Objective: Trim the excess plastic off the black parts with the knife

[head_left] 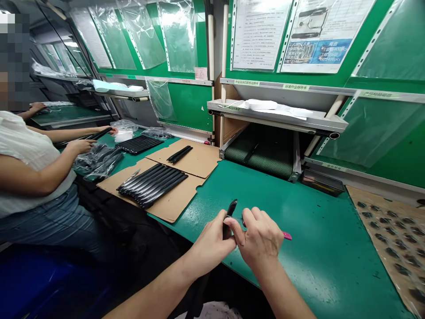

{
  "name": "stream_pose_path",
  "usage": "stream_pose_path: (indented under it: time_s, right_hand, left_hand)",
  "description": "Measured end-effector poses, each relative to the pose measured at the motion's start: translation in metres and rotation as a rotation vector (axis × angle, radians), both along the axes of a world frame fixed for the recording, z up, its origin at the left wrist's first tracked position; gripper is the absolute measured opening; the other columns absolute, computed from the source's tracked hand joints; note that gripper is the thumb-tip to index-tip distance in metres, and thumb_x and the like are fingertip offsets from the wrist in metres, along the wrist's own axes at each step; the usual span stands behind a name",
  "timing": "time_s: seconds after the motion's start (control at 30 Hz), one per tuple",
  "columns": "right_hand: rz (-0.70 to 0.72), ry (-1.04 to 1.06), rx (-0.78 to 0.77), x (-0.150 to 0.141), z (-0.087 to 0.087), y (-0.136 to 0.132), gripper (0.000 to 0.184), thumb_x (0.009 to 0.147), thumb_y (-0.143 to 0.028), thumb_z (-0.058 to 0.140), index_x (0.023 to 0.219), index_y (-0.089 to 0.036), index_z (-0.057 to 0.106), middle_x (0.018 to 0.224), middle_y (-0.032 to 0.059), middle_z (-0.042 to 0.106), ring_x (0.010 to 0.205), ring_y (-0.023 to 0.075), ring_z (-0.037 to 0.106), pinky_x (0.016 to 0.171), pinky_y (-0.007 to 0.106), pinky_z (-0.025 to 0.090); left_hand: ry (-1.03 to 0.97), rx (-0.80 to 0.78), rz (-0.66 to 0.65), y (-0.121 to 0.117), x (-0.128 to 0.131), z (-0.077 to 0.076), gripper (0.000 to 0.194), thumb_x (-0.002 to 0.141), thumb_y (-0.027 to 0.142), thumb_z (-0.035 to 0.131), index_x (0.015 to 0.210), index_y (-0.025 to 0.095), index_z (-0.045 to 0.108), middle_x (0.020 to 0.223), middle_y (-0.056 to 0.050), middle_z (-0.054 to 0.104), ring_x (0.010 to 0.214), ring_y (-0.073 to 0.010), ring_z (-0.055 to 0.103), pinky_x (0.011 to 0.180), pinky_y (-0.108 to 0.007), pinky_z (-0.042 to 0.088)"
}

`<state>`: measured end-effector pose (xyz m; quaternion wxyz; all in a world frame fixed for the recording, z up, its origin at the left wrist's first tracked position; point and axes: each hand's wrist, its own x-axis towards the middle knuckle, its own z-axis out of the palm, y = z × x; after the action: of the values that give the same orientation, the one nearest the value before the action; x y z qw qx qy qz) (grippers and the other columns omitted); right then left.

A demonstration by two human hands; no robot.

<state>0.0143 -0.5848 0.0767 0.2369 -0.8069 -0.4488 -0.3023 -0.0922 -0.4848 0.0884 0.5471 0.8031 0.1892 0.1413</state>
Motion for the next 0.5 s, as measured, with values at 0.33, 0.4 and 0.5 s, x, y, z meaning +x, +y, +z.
stream_pose_path:
  time_s: [0.33,0.4,0.5]
  right_hand:
    - [0.351,0.616,0.194,0.000,0.014,-0.005,0.051,0.096,-0.064,0.048,0.067,-0.022,0.051,0.064,-0.0008,0.047,0.058,0.0155,0.041,0.054,0.030,0.026]
    - [0.501,0.999,0.313,0.004,0.017,-0.008,0.046,0.092,-0.061,0.056,0.069,-0.021,0.052,0.059,-0.0043,0.040,0.053,0.0127,0.034,0.050,0.027,0.025]
    - [0.612,1.221,0.350,0.006,0.017,-0.012,0.042,0.092,-0.055,0.058,0.070,-0.021,0.048,0.056,-0.0076,0.028,0.049,0.0103,0.024,0.045,0.024,0.021]
  left_hand:
    - [-0.054,0.067,-0.091,0.004,0.004,0.002,0.017,0.076,0.016,0.058,0.090,0.019,0.050,0.067,0.006,0.046,0.059,-0.0095,0.041,0.053,-0.022,0.031]
    - [-0.039,0.260,-0.106,0.011,0.008,0.000,0.010,0.078,0.016,0.058,0.082,0.020,0.050,0.065,0.006,0.045,0.058,-0.0097,0.040,0.053,-0.023,0.029]
    - [-0.110,0.606,-0.064,0.031,0.022,0.001,0.014,0.077,0.012,0.056,0.069,0.020,0.047,0.064,0.003,0.047,0.061,-0.0128,0.044,0.059,-0.027,0.034]
